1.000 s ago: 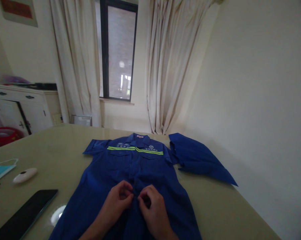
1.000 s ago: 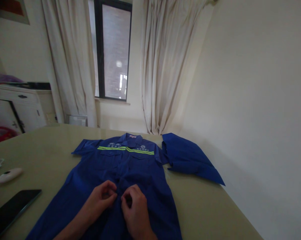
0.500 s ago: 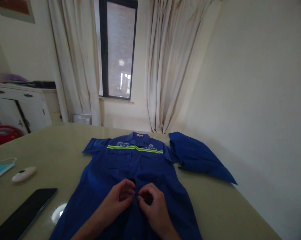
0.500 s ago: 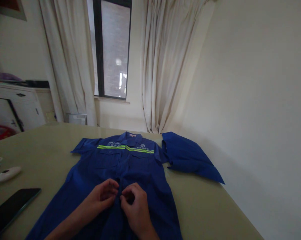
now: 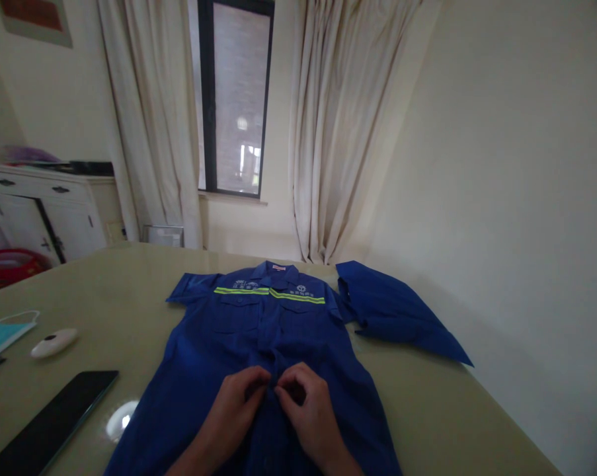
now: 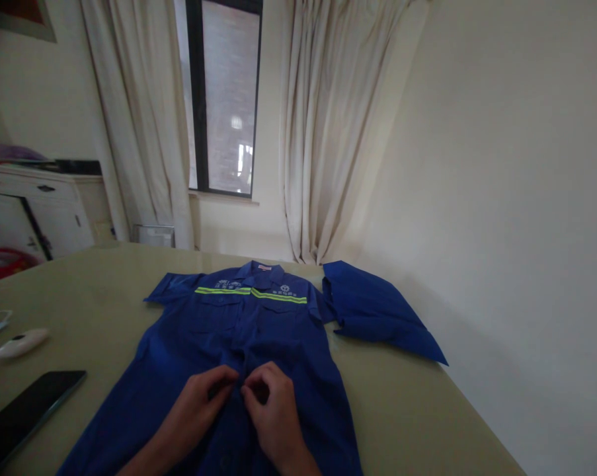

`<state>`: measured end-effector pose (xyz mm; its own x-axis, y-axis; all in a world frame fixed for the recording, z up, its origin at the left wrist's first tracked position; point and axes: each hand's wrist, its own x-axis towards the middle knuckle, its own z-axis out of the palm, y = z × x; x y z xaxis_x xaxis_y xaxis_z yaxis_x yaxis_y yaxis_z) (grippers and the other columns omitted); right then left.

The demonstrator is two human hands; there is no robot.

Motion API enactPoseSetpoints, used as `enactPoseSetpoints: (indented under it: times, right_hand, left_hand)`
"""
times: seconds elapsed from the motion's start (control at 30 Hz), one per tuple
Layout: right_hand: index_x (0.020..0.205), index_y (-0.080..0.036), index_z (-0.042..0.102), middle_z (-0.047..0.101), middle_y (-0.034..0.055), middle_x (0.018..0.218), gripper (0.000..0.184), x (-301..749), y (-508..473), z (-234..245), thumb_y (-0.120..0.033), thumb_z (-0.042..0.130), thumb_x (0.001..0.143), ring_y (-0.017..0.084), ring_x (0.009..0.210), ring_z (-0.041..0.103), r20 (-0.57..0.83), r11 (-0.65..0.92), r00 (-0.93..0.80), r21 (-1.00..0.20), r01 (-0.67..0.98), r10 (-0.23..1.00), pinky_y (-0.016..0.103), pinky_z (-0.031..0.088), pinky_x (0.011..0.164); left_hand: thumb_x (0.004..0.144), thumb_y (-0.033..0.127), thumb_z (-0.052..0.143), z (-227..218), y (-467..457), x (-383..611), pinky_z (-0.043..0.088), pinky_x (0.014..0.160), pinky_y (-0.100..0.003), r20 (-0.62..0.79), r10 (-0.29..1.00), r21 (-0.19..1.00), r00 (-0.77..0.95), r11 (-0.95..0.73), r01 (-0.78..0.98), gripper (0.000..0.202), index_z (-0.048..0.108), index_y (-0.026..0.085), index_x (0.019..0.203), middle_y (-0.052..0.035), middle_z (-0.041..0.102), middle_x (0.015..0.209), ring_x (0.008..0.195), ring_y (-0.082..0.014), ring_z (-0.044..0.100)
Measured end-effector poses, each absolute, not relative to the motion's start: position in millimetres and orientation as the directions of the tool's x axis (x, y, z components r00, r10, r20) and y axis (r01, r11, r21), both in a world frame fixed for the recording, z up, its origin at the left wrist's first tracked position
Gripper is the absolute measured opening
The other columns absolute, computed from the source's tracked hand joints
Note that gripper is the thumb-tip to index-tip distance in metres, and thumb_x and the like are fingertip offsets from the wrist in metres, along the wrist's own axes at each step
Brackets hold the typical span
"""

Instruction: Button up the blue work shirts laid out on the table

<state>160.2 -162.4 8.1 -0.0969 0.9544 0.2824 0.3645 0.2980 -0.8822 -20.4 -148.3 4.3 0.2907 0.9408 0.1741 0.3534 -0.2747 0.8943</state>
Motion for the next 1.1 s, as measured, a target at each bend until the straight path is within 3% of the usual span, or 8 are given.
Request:
enactPoseSetpoints:
  times: [0.17, 0.53, 0.63, 0.77, 0.87, 1.0, 1.1]
  right_hand:
    - [0.084, -0.021, 0.067, 0.068, 0.0030, 0.092, 0.017, 157, -168, 7, -0.005, 0.060, 0.084, 0.017, 0.087, 0.066, 0.373, 0.397, -0.147, -0.798, 0.454, 0.916, 0.026, 0.049, 0.079]
    - [0.085, -0.022, 0.067, 0.067, 0.0040, 0.094, 0.009, 156, -168, 13, -0.019, 0.062, 0.092, 0.018, 0.087, 0.065, 0.412, 0.400, -0.067, -0.814, 0.421, 0.909, 0.025, 0.047, 0.073]
    - [0.084, -0.021, 0.069, 0.067, 0.0048, 0.095, 0.008, 156, -167, 12, -0.025, 0.066, 0.090, 0.018, 0.085, 0.064, 0.352, 0.336, -0.023, -0.871, 0.359, 0.936, 0.025, 0.046, 0.068]
    - [0.078, -0.020, 0.070, 0.067, 0.0053, 0.096, 0.014, 159, -160, 7, -0.031, 0.070, 0.087, 0.020, 0.090, 0.064, 0.313, 0.302, -0.002, -0.915, 0.268, 0.950, 0.028, 0.047, 0.078]
    - [0.072, -0.020, 0.072, 0.067, 0.0045, 0.089, 0.026, 161, -152, 0, -0.043, 0.074, 0.083, 0.021, 0.087, 0.064, 0.254, 0.254, -0.026, -0.946, 0.200, 0.967, 0.030, 0.048, 0.081]
    - [0.068, -0.019, 0.073, 0.068, 0.0044, 0.082, 0.038, 157, -149, -3, -0.054, 0.074, 0.082, 0.021, 0.082, 0.065, 0.236, 0.237, -0.024, -0.959, 0.157, 0.971, 0.031, 0.050, 0.078]
    - [0.079, -0.019, 0.073, 0.070, 0.0058, 0.084, 0.035, 155, -158, -1, -0.049, 0.062, 0.093, 0.022, 0.083, 0.066, 0.306, 0.293, 0.001, -0.912, 0.286, 0.952, 0.031, 0.051, 0.079]
  left_hand:
    - [0.092, 0.052, 0.058, 0, -145, -19, 0.043, 0.065, -0.025, 0.078, 0.964, 0.936, 0.255, -0.158, 0.314, 0.038, 0.071, 0.018, 0.080, -0.0010, 0.068, 0.073, 0.072, -0.0186, 0.061]
    - [0.072, 0.058, 0.078, -11, -134, -18, 0.044, 0.064, -0.025, -0.063, 0.961, 0.997, 0.269, 0.073, -0.026, 0.046, 0.062, 0.018, 0.086, 0.0034, 0.061, 0.069, 0.065, -0.0144, 0.056]
    - [0.077, 0.050, 0.076, -4, -137, -19, 0.046, 0.065, -0.025, 0.045, 0.961, 0.999, 0.273, -0.050, 0.012, 0.037, 0.056, 0.021, 0.089, 0.0029, 0.063, 0.074, 0.069, -0.0153, 0.059]
    - [0.088, 0.031, 0.064, 2, -143, -19, 0.048, 0.070, -0.024, 0.202, 0.934, 0.904, 0.296, -0.294, 0.311, 0.010, 0.061, 0.024, 0.093, 0.0017, 0.069, 0.080, 0.074, -0.0162, 0.064]
    - [0.091, 0.022, 0.057, 0, -146, -21, 0.050, 0.084, -0.026, 0.284, 0.879, 0.788, 0.383, -0.442, 0.429, 0.024, 0.070, 0.029, 0.109, -0.0010, 0.075, 0.098, 0.089, -0.0189, 0.069]
    - [0.097, 0.027, 0.055, 0, -144, -25, 0.050, 0.087, -0.026, 0.372, 0.821, 0.691, 0.433, -0.557, 0.461, 0.025, 0.075, 0.031, 0.112, -0.0033, 0.076, 0.100, 0.093, -0.0200, 0.070]
    - [0.103, 0.037, 0.048, 2, -143, -26, 0.049, 0.080, -0.024, 0.360, 0.860, 0.743, 0.361, -0.498, 0.446, 0.028, 0.073, 0.027, 0.099, -0.0019, 0.074, 0.089, 0.084, -0.0180, 0.069]
